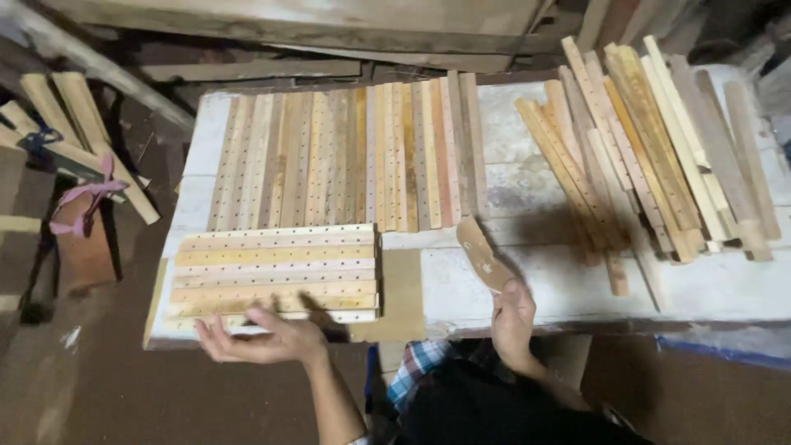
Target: Arranging wooden slats in a row on a workbench and aligning them using a wooden block.
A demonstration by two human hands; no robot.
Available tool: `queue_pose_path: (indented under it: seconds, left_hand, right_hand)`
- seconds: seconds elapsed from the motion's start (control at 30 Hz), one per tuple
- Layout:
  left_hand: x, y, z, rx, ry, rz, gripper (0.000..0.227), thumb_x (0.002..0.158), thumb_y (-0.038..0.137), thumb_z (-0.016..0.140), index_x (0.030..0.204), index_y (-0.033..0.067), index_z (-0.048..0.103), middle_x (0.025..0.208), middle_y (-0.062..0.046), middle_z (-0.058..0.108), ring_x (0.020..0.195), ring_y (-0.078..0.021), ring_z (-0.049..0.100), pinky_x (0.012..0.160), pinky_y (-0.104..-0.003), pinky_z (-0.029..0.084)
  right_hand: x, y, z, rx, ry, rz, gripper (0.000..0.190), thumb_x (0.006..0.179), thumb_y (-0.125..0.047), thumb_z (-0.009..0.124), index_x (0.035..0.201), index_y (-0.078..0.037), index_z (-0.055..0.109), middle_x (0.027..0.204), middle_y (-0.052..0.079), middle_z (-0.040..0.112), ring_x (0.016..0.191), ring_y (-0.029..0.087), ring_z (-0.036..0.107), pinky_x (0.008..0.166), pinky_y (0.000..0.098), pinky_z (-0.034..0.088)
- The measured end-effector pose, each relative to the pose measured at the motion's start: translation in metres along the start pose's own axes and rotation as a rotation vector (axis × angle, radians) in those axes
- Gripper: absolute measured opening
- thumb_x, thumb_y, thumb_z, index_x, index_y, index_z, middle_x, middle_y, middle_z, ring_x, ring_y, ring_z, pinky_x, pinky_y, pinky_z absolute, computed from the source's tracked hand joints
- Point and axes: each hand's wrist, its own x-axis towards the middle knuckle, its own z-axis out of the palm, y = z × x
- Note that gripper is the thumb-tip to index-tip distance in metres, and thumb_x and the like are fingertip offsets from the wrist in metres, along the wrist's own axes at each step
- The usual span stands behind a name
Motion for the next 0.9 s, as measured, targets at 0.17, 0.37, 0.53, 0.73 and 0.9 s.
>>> queue_pose_path:
  seconds: [0.17,0.37,0.53,0.73,0.9]
  left_hand:
    - [-0.077,0.156,0.033,-0.779,-0.611,-0.515,0.014,0.103,0.008,0.057,0.111,0.0018,0.066,0.107,-0.015,0.066,0.094,-0.0269,0.07,0.081,-0.037,0.062]
    - [-0.187,0.217,0.054,-0.788,-1.481,-0.573,0.03,0.095,0.005,0.063,0.124,0.0053,0.07,0.119,-0.015,0.072,0.114,-0.0311,0.067,0.101,-0.044,0.051]
    - [-0.244,0.253,0.082,-0.904,-1.436,0.14,0.031,0.093,-0.008,0.057,0.122,-0.0076,0.069,0.124,-0.022,0.066,0.123,-0.0412,0.059,0.104,-0.045,0.051]
    - [-0.281,0.252,0.103,-0.796,-1.119,0.588,0.028,0.092,0.002,0.06,0.117,0.0047,0.072,0.106,-0.012,0.071,0.11,-0.0296,0.066,0.102,-0.041,0.054]
    - [-0.232,0.247,0.106,-0.764,-0.814,0.496,0.024,0.095,0.014,0.07,0.118,0.0085,0.075,0.11,-0.011,0.077,0.105,-0.0288,0.073,0.094,-0.041,0.061]
  right_hand:
    - [0.048,-0.043,-0.04,-0.219,0.441,-0.015,0.035,0.109,-0.025,0.043,0.076,-0.014,0.045,0.071,-0.001,0.042,0.064,0.01,0.042,0.059,0.026,0.036]
    - [0.077,-0.104,-0.069,-0.217,0.733,-0.169,0.03,0.112,-0.027,0.049,0.093,-0.006,0.058,0.082,0.009,0.052,0.077,0.018,0.051,0.08,0.0278,0.045]
    - [0.111,-0.011,-0.146,0.111,0.721,-0.15,0.021,0.11,-0.026,0.051,0.103,-0.008,0.058,0.093,0.006,0.055,0.089,0.016,0.057,0.093,0.0279,0.055]
    - [0.108,-0.051,-0.105,0.358,0.565,-0.199,0.023,0.114,-0.022,0.04,0.114,-0.006,0.056,0.122,0.016,0.069,0.114,0.027,0.068,0.104,0.0456,0.055]
    - [0.105,-0.133,-0.036,0.394,0.378,-0.258,0.029,0.11,-0.019,0.042,0.129,-0.002,0.055,0.127,0.019,0.066,0.114,0.033,0.066,0.098,0.0581,0.057]
